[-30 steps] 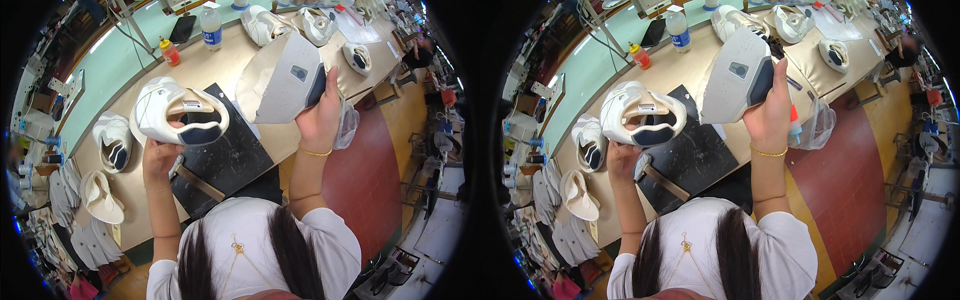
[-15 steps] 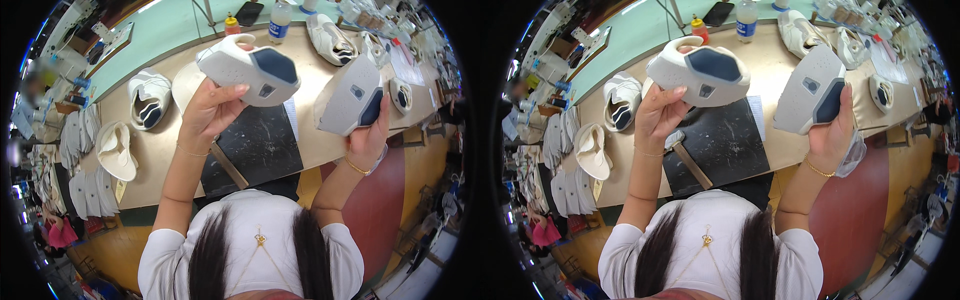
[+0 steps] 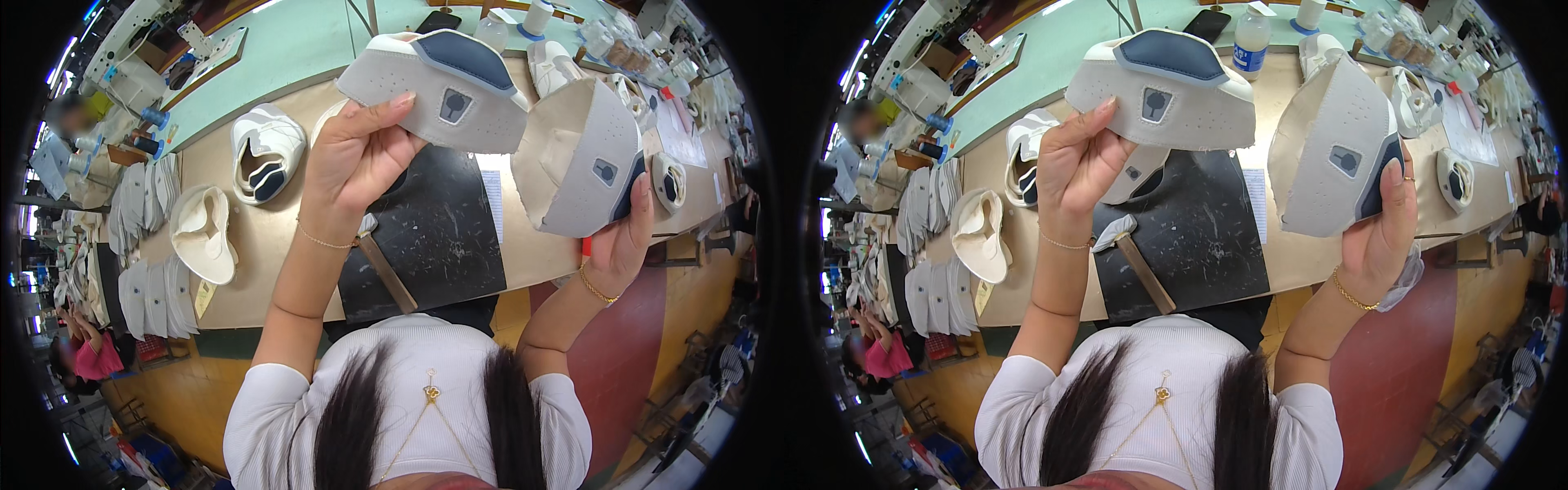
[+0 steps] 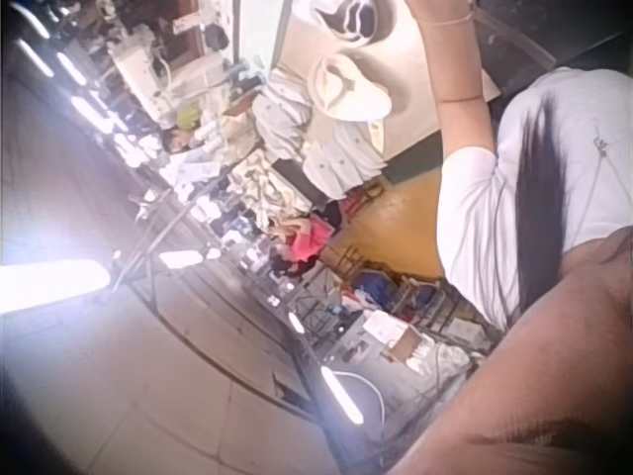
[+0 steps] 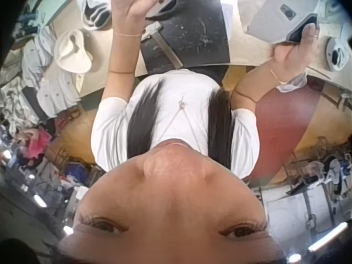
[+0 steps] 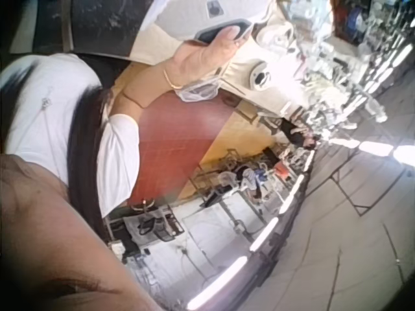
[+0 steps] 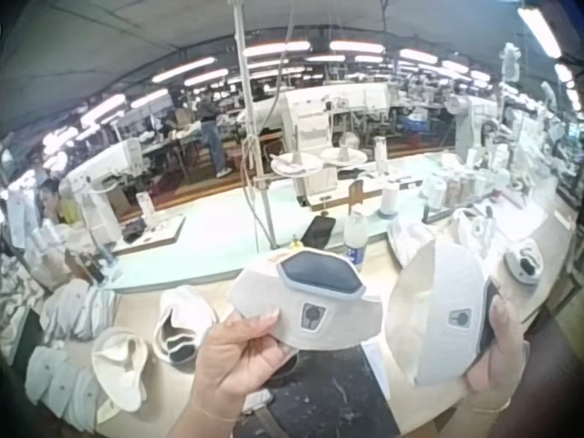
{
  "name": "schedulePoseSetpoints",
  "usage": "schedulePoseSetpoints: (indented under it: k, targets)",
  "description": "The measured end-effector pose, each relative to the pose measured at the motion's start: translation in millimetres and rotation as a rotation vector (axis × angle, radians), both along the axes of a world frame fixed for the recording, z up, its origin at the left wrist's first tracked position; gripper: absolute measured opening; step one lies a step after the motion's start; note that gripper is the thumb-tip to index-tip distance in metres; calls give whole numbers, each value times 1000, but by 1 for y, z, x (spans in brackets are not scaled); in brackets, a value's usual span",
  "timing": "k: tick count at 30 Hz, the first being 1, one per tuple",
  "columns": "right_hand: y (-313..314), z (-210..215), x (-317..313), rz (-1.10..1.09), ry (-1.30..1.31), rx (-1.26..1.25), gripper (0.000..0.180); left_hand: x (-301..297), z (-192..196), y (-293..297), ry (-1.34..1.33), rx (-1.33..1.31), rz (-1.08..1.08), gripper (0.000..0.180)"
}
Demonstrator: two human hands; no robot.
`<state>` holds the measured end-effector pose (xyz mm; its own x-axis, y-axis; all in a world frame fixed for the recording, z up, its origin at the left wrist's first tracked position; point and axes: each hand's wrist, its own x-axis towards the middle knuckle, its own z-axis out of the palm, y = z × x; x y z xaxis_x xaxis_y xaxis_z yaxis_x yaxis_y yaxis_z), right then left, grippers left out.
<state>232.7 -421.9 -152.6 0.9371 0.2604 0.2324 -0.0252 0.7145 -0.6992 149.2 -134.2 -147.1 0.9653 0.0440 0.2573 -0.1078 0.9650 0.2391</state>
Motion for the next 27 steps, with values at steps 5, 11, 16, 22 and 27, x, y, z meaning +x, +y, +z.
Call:
schedulePoseSetpoints:
  k: [5, 11, 16, 22, 27]
  targets:
    - [-2, 5, -5, -52, 33, -1, 26, 3, 3, -3, 14, -24, -39, 38]
    - [-10, 8, -7, -12, -29, 37, 27, 7, 5, -13, -38, -32, -87, 38]
    - [-13, 11, -11, 8, -56, 27, 28, 6, 6, -17, 14, -54, -109, 38]
    - [-15, 14, -12, 38, -66, 54, 31, 5, 6, -21, 46, -10, -135, 39]
    - [-8, 27, -7, -17, -75, -18, 37, 3, 9, -29, 144, 52, -99, 42]
